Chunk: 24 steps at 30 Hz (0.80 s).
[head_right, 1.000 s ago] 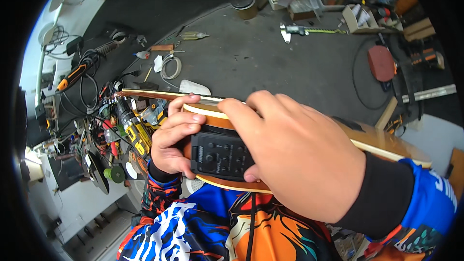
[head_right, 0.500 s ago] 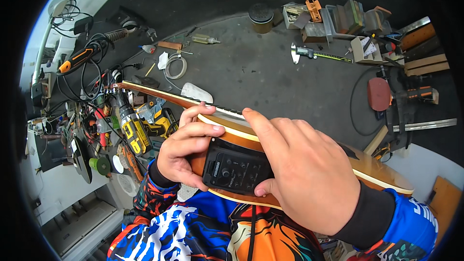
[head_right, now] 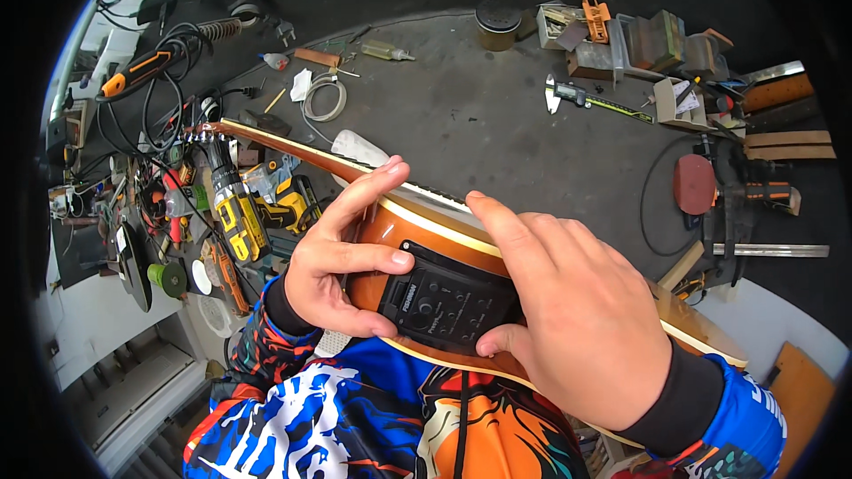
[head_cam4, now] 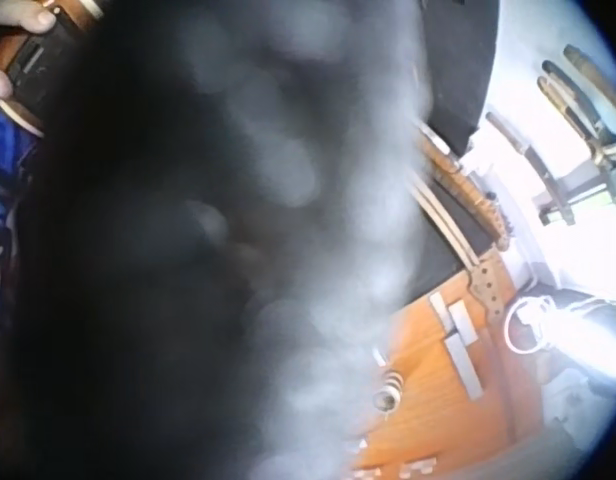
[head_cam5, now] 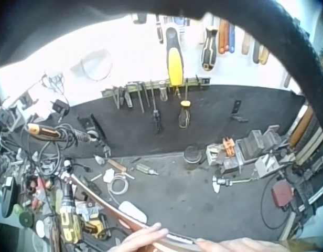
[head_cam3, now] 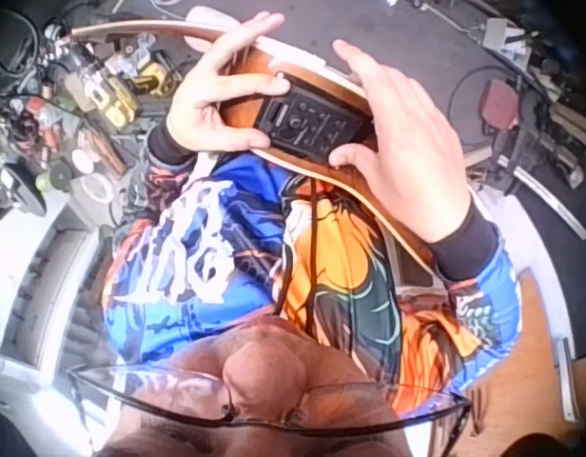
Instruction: The person installs a black preamp control unit into the side of an acoustic guitar. They align the unit with the cavity, press it into place, and use a small red hammer to gently tap the edges to ensure a flush fit. The person repeatedly checks the alignment and seating of the unit throughout the process.
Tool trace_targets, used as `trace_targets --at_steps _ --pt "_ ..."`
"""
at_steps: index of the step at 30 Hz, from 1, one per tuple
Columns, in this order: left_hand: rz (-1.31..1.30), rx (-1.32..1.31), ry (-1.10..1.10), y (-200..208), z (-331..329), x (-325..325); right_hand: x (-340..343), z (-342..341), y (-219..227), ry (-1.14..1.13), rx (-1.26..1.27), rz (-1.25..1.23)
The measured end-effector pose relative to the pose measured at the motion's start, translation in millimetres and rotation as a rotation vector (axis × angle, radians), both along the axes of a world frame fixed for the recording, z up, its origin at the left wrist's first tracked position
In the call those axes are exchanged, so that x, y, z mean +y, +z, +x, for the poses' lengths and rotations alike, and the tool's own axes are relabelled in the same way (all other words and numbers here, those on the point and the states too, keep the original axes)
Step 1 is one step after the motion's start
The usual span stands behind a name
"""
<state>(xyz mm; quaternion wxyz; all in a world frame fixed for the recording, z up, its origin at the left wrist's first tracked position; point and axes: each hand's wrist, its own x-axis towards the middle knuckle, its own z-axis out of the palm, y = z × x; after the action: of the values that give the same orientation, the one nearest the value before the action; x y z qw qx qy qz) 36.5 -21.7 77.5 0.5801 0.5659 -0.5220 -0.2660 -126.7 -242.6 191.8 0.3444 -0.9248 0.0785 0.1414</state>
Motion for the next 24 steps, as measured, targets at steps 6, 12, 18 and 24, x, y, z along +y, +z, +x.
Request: trace_targets --at_steps 6,12,18,24 --pt "0.042 -0.02 0.023 9 -3 -1 0 1 2 0.007 0.008 -0.001" --pt "0.12 -0.046 -0.051 10 4 4 0 1 0 0.026 -0.003 -0.01" --pt "0.118 0.003 -0.034 8 5 5 -1 -3 -1 0.014 -0.006 -0.029" --pt "0.154 0.029 -0.049 21 3 6 -4 -13 -10 0.036 -0.081 -0.029"
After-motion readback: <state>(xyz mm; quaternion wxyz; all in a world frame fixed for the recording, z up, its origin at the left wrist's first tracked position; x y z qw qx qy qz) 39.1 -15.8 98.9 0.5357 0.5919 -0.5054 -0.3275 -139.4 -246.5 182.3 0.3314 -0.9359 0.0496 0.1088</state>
